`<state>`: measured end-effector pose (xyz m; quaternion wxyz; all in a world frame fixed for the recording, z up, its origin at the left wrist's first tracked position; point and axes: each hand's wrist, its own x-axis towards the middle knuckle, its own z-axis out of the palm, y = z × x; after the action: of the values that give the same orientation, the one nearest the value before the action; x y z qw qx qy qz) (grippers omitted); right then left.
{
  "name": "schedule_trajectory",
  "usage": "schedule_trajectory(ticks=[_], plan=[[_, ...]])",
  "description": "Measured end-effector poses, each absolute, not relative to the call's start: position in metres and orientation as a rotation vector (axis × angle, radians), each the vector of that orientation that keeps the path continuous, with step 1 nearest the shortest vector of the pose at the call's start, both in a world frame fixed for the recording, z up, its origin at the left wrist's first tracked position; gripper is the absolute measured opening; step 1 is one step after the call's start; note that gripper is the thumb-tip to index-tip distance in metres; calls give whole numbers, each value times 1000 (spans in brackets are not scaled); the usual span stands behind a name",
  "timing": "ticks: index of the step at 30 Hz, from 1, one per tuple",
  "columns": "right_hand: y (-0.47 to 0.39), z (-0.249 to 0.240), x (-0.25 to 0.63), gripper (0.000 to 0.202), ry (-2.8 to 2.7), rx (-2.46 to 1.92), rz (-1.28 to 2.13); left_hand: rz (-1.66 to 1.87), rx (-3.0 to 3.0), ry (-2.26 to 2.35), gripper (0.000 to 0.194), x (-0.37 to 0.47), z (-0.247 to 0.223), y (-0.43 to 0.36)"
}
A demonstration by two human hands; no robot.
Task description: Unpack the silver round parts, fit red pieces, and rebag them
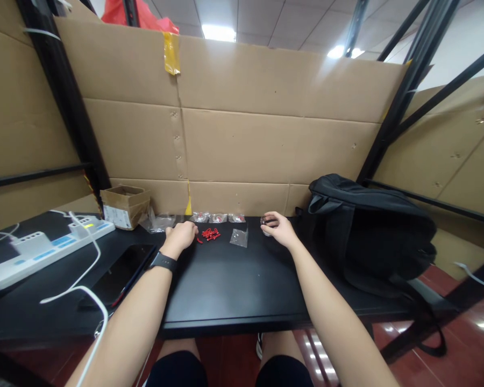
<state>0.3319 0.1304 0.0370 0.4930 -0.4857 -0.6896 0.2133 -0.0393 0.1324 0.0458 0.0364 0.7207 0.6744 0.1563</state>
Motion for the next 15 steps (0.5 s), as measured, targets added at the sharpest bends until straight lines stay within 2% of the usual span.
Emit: schedule_trajectory(ticks=[6, 10, 15], plan=[[131, 36, 333, 43, -1702, -1161, 509, 345, 2402, 1698, 23, -53, 44, 136], [130, 37, 331, 43, -1703, -1174, 499, 324, 2342, 1706, 9, -50, 44, 133], [119, 47, 319, 43, -1721, -1106, 487, 453, 2409, 1802, 15, -41, 55, 125]])
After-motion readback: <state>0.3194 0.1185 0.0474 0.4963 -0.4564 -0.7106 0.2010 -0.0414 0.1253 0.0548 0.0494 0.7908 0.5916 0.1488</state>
